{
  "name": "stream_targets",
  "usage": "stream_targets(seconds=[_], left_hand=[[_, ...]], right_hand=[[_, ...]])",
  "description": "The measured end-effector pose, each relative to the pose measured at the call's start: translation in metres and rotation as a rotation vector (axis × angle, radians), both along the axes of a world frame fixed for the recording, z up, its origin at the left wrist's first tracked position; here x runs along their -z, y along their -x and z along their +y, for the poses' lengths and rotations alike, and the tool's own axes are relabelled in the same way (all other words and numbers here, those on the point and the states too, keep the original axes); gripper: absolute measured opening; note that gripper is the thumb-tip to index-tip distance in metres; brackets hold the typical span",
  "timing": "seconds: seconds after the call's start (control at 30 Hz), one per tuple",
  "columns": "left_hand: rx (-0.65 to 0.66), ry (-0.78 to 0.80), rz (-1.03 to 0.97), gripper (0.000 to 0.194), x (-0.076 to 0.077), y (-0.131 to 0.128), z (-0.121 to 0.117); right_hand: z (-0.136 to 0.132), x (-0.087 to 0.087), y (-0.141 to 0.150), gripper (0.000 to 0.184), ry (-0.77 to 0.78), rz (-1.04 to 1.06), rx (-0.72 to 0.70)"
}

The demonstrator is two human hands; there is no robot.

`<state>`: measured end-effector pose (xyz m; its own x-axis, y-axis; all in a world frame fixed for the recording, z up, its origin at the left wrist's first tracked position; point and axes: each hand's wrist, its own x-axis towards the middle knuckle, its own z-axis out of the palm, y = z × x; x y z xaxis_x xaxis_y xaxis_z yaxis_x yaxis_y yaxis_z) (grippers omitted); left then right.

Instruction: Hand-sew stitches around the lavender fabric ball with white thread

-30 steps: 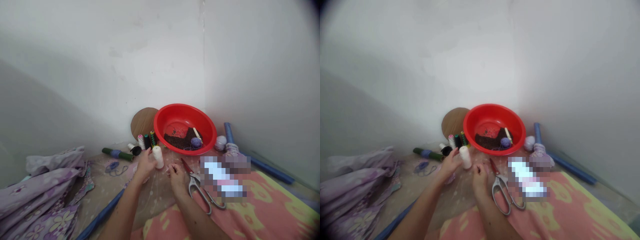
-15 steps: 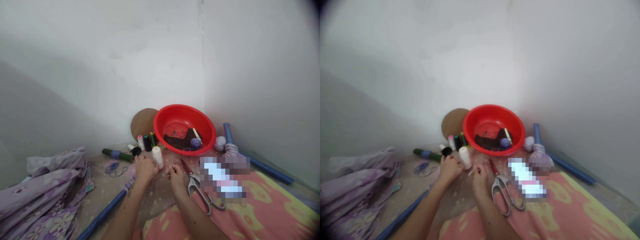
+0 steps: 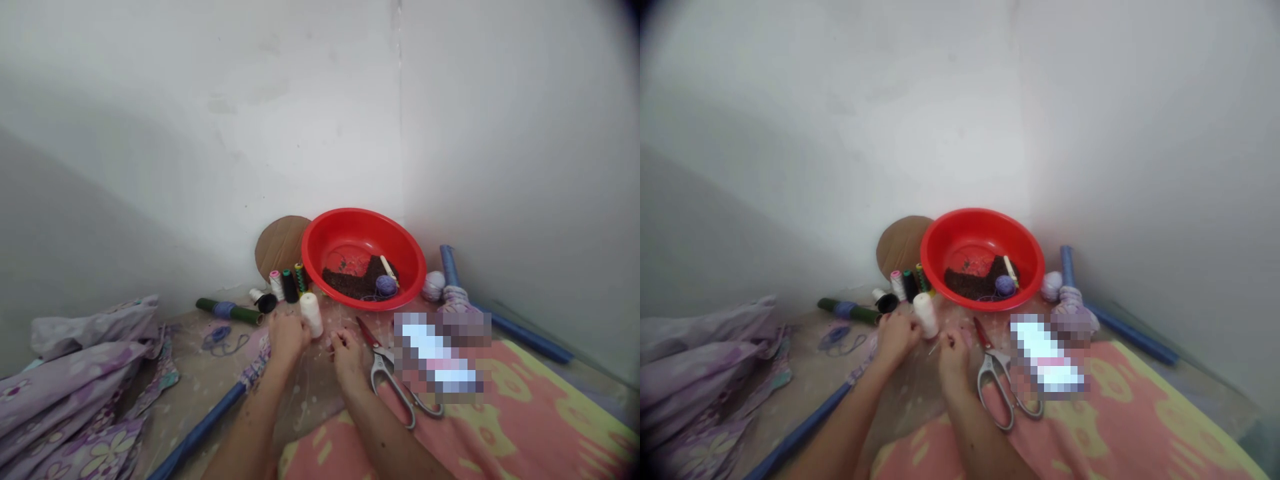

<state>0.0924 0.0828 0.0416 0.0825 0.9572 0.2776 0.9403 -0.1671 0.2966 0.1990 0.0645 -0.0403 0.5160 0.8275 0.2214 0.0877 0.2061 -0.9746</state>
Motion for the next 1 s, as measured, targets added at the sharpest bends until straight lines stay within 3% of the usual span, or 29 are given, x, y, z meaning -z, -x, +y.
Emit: stream_targets(seconds=[0.1,0.3,0.5,0.8,1.0], left_hand=[[0.049,0.03,-0.298,0.021,-0.003,0.009,0.005],[0.192,0.064,-0.557,0.028,-0.028,0.02,0.005],[0.264,0.064,-0.991,0.024,-0.046,0.024,-0.004],[0.213,0.127,-1.129,0.022,-0.062,0.024,0.006],[0.414,0.23,-1.356,0.025,-0.087,0.018,-0.012]], right_hand=[[0.0,0.0,-0.001,0.02,0.005,-0.005,0.003],[0.0,0.0,-0.002,0.02,0.01,0.022,-0.033],[0.001,0.0,0.0,0.018,0.008,0.116,-0.092],[-0.004,-0.007,0.007,0.016,0.0,0.289,-0.227],[-0.005,-0.01,0.006,0.02,-0.014,0.385,-0.251]])
